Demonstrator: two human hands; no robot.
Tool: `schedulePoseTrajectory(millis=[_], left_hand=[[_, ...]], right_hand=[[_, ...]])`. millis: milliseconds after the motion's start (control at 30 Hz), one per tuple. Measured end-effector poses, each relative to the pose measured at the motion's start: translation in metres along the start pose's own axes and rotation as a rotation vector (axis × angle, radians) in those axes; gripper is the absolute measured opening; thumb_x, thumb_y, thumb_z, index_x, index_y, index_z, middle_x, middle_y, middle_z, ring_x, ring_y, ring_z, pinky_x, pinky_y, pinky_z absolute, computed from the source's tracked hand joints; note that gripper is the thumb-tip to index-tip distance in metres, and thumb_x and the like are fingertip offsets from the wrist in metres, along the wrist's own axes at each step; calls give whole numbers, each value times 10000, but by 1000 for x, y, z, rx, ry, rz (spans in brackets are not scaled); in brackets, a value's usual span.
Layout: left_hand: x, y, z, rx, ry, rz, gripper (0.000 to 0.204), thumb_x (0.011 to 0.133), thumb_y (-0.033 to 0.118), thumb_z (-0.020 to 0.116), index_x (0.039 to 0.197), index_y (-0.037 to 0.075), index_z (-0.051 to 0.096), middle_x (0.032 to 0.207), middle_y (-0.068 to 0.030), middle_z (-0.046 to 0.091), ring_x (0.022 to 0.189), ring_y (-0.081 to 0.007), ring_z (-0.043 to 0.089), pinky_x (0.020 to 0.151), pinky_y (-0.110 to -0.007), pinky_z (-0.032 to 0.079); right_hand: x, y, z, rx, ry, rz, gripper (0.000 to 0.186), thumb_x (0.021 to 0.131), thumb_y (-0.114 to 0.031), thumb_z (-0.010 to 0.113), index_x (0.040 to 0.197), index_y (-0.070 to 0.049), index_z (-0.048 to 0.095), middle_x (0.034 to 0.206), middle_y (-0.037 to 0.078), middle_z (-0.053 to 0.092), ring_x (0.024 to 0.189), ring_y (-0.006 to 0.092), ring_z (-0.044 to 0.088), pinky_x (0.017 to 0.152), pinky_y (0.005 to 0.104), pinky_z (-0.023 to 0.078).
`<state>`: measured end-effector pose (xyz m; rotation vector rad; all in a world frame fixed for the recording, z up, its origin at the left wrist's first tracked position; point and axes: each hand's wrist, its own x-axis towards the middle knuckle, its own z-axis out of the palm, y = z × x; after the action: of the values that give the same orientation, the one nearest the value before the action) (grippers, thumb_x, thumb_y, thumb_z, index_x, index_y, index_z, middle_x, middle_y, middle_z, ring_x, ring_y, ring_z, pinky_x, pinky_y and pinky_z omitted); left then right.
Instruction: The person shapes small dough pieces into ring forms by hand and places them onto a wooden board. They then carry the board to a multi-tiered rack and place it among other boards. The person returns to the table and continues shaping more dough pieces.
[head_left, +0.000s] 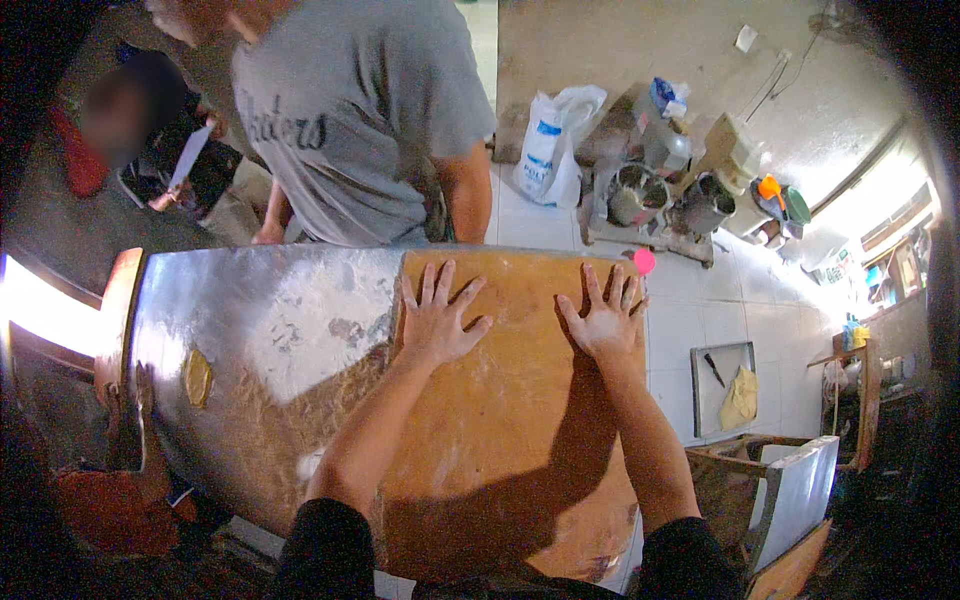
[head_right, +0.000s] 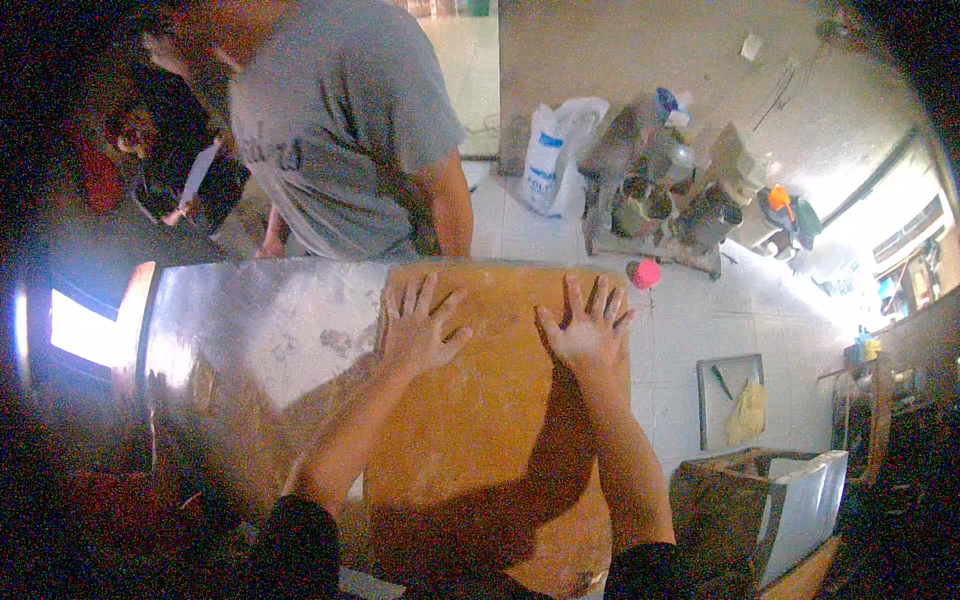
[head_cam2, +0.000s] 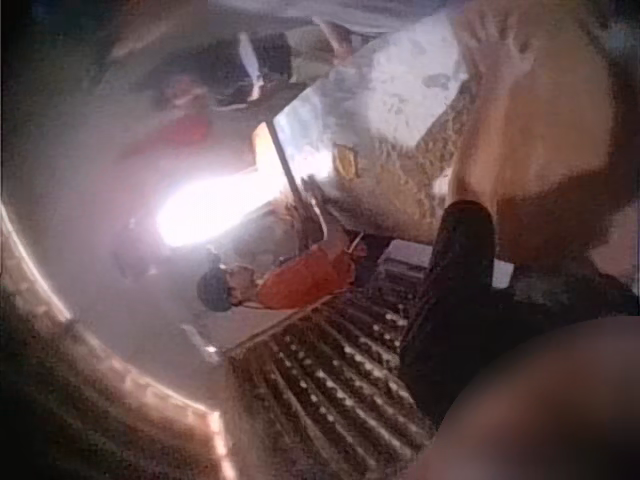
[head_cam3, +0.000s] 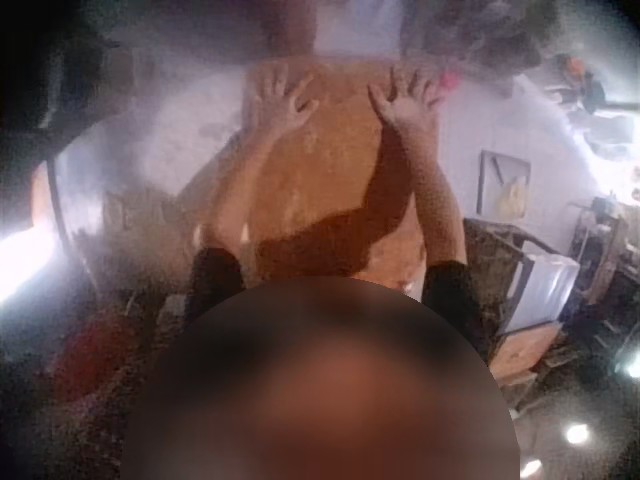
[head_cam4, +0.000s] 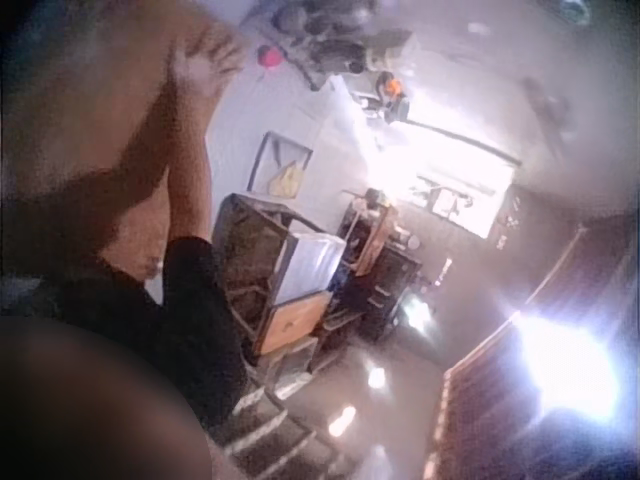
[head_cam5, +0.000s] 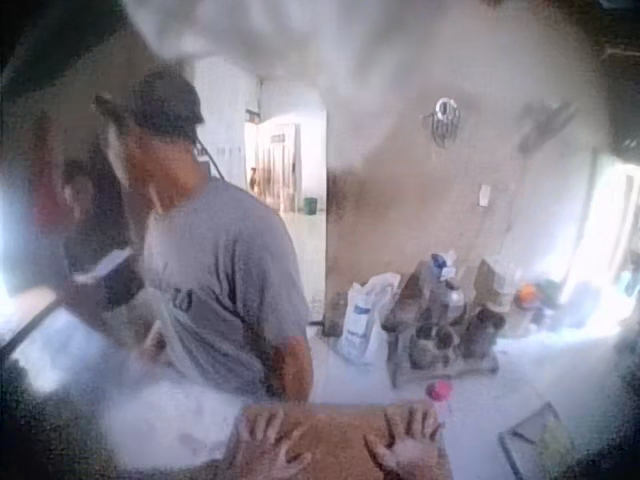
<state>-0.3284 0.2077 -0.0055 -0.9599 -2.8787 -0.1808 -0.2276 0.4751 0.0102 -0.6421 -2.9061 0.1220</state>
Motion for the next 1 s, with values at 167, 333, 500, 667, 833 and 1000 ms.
schedulePoseTrajectory(millis=[167,333,500,667,833,1000], left_hand=[[-1,-7,22,-56,13,-2,679,896,606,566,1505,338,433,1612,-195,278,1491,-430,212,1137,-737,52],[-12,3,1,-2,96,9,685,906,600,559,1506,291,440,1600,-206,301,1478,-445,236,1145,-725,59],[-84,30,-16,-26,72,-136,705,925,603,527,1519,235,432,1600,-223,294,1464,-476,246,1168,-688,72],[-105,27,0,-64,75,-124,713,937,626,495,1526,231,424,1610,-221,278,1474,-483,218,1175,-675,76],[-98,24,1,-58,135,-111,705,951,596,483,1525,190,420,1601,-219,293,1481,-458,217,1188,-655,59],[-185,56,-32,-93,84,-100,685,954,534,521,1511,144,434,1585,-217,320,1464,-462,258,1178,-672,108]], right_hand=[[10,7,37,-17,72,-53,776,913,-669,490,1557,-253,369,1570,291,311,1457,531,215,1199,613,107],[-9,5,16,-15,166,-104,727,912,-614,529,1514,-216,445,1528,300,375,1421,522,298,1172,615,203],[-85,9,-11,9,91,-63,745,928,-600,520,1547,-206,392,1571,289,319,1465,470,269,1200,578,175],[-102,13,-7,-34,-23,-41,742,954,-577,491,1566,-182,349,1585,292,291,1486,456,239,1216,540,171],[-100,4,-19,-38,12,-73,713,978,-545,444,1534,-101,391,1549,320,340,1450,488,296,1213,536,187],[-175,-4,-59,-54,-17,-109,707,1004,-538,392,1549,-89,359,1574,295,314,1471,464,267,1224,525,172]])
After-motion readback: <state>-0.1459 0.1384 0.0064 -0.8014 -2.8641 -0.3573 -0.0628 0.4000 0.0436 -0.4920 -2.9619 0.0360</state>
